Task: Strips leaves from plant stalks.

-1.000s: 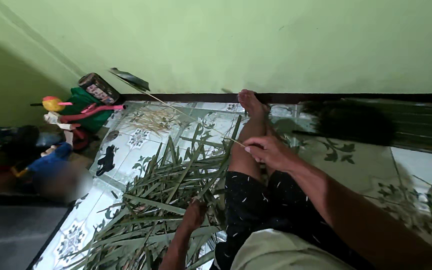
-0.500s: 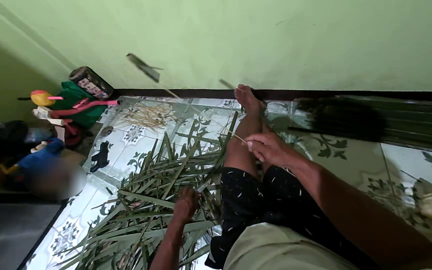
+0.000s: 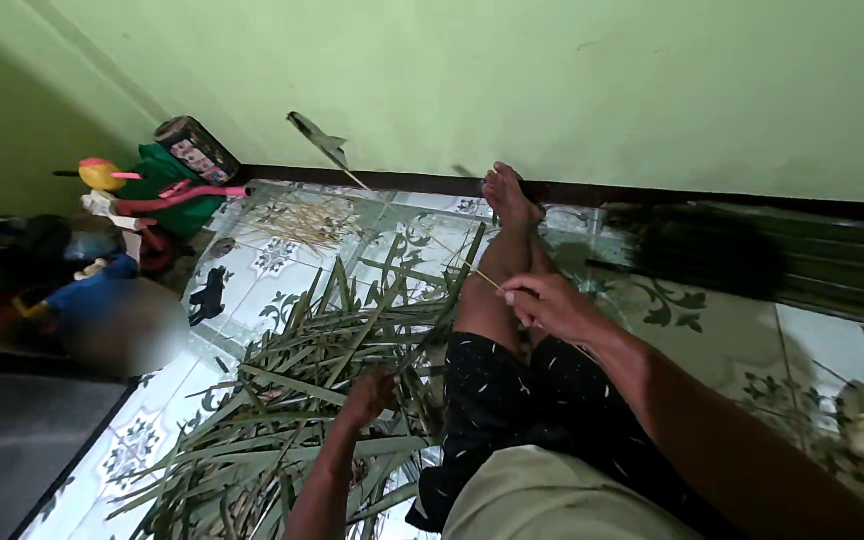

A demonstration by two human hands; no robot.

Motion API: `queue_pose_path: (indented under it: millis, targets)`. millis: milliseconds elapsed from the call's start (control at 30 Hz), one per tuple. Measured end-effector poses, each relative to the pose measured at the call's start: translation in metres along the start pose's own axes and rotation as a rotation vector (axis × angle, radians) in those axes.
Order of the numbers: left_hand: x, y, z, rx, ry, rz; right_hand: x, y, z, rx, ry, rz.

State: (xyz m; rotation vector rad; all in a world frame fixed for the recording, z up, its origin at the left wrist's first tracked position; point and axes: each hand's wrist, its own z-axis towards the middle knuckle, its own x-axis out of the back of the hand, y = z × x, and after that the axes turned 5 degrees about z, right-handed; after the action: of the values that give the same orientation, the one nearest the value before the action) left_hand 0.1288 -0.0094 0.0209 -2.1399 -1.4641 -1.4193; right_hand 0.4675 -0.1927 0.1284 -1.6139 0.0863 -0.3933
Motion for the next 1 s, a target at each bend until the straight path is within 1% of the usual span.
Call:
queue_pose_path:
  millis: [67,100,133,200,267,333,400,467,533,600,667,733,767,800,900,933,1000]
  targets:
    - [0.004,0.005,-0.002,0.099,-0.014,0.057,-0.001,0.000,0.001,-0.006,0.011,0.010]
    - [0.004,0.005,-0.002,0.127,0.009,0.048,-0.002,0.000,0.001,-0.013,0.011,0.017]
    - [0.004,0.004,-0.001,0.124,0.057,-0.018,-0.003,0.000,0.002,-0.021,0.009,0.025]
    - [0.006,0.010,-0.005,0.074,0.163,-0.297,-0.005,0.001,0.002,-0.026,0.003,0.051]
    - [0.011,0.033,-0.013,-0.026,0.210,-0.617,-0.009,0.004,0.003,-0.033,-0.019,0.067]
    - [0.022,0.067,-0.022,-0.160,0.184,-0.868,-0.017,0.005,0.004,-0.044,-0.044,0.072]
    - [0.031,0.099,-0.028,-0.315,0.119,-0.989,-0.028,0.006,0.002,-0.042,-0.081,0.087]
    - [0.037,0.123,-0.025,-0.451,0.037,-1.024,-0.038,0.006,-0.002,-0.018,-0.121,0.098]
    - [0.041,0.134,-0.021,-0.510,-0.015,-1.053,-0.044,0.007,-0.008,-0.005,-0.181,0.071]
    - [0.049,0.128,-0.016,-0.523,0.008,-1.182,-0.042,0.008,-0.016,0.007,-0.245,0.002]
    - [0.062,0.106,-0.014,-0.557,0.087,-1.410,-0.036,0.015,-0.022,0.022,-0.281,-0.055]
    - [0.072,0.083,-0.015,-0.592,0.137,-1.571,-0.030,0.022,-0.026,0.017,-0.309,-0.085]
    - [0.074,0.074,-0.017,-0.603,0.136,-1.587,-0.029,0.024,-0.026,0.012,-0.317,-0.083]
    - [0.071,0.069,-0.020,-0.599,0.114,-1.546,-0.030,0.024,-0.026,0.016,-0.322,-0.073]
    - [0.057,0.074,-0.034,-0.557,-0.021,-1.323,-0.034,0.019,-0.025,0.032,-0.335,-0.101]
    - [0.058,0.073,-0.037,-0.569,-0.014,-1.317,-0.034,0.017,-0.024,0.043,-0.338,-0.133]
    - [0.071,0.062,-0.043,-0.569,0.128,-1.437,-0.034,0.017,-0.023,0.069,-0.345,-0.172]
